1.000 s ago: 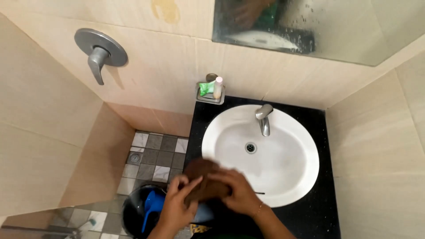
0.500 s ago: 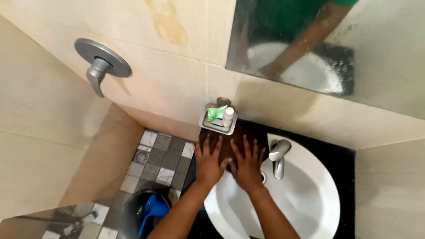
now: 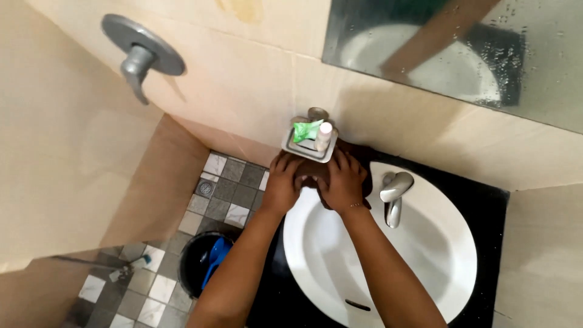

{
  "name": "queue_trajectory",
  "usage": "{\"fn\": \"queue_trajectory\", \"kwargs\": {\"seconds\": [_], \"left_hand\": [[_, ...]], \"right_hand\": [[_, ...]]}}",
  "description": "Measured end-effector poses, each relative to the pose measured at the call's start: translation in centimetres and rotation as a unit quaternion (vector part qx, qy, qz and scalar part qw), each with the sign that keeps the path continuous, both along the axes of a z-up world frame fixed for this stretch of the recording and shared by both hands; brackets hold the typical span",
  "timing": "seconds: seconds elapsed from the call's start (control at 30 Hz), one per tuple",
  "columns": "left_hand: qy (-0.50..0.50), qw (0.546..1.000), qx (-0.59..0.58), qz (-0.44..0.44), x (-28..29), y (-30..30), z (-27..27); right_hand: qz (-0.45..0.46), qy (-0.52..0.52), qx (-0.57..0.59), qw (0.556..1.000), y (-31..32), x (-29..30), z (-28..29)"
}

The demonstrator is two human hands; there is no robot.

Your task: Cleaning a bathroom sink, countertop, and mirror using a cloth.

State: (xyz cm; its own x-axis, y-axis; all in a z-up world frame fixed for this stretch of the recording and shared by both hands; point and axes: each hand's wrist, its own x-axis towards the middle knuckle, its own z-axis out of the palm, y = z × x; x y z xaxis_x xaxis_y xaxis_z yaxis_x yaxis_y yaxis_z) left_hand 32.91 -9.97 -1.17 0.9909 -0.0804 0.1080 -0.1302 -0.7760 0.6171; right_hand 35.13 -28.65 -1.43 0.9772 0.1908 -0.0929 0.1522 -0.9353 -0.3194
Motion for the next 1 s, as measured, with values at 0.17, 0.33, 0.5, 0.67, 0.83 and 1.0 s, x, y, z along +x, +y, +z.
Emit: {"fn": "queue_trajectory", "kwargs": {"seconds": [0.17,0.33,0.5,0.67,0.83,1.0], "left_hand": [[0.031,0.997,-0.016,0.068,-9.6,3.0,-0.3],[-0.014,0.995,0.042,0.088,-21.5,6.5,-0.6],[-0.011,0.996,0.072,0.052,-30.7,6.9,1.2],[0.084,0.986,0.142,0.008,-34.0,5.3,2.3],[0.102,0.967,0.199,-0.125,-34.5,2.8,2.9],[0.077,0.94,0.171,-0.284,-34.5,-2.5,2.8]], "right_hand": [[0.132,-0.04,-0.044,0.989,3.1,-7.0,2.9],[0.206,0.026,-0.04,0.977,5.6,-16.0,5.1],[0.27,-0.011,0.036,0.962,5.2,-23.8,5.3],[0.219,0.061,0.066,0.971,2.9,-29.5,6.5],[0.085,0.144,0.135,0.977,-0.7,-35.2,7.0],[-0.065,0.019,0.188,0.98,-5.8,-40.8,4.2]]}}
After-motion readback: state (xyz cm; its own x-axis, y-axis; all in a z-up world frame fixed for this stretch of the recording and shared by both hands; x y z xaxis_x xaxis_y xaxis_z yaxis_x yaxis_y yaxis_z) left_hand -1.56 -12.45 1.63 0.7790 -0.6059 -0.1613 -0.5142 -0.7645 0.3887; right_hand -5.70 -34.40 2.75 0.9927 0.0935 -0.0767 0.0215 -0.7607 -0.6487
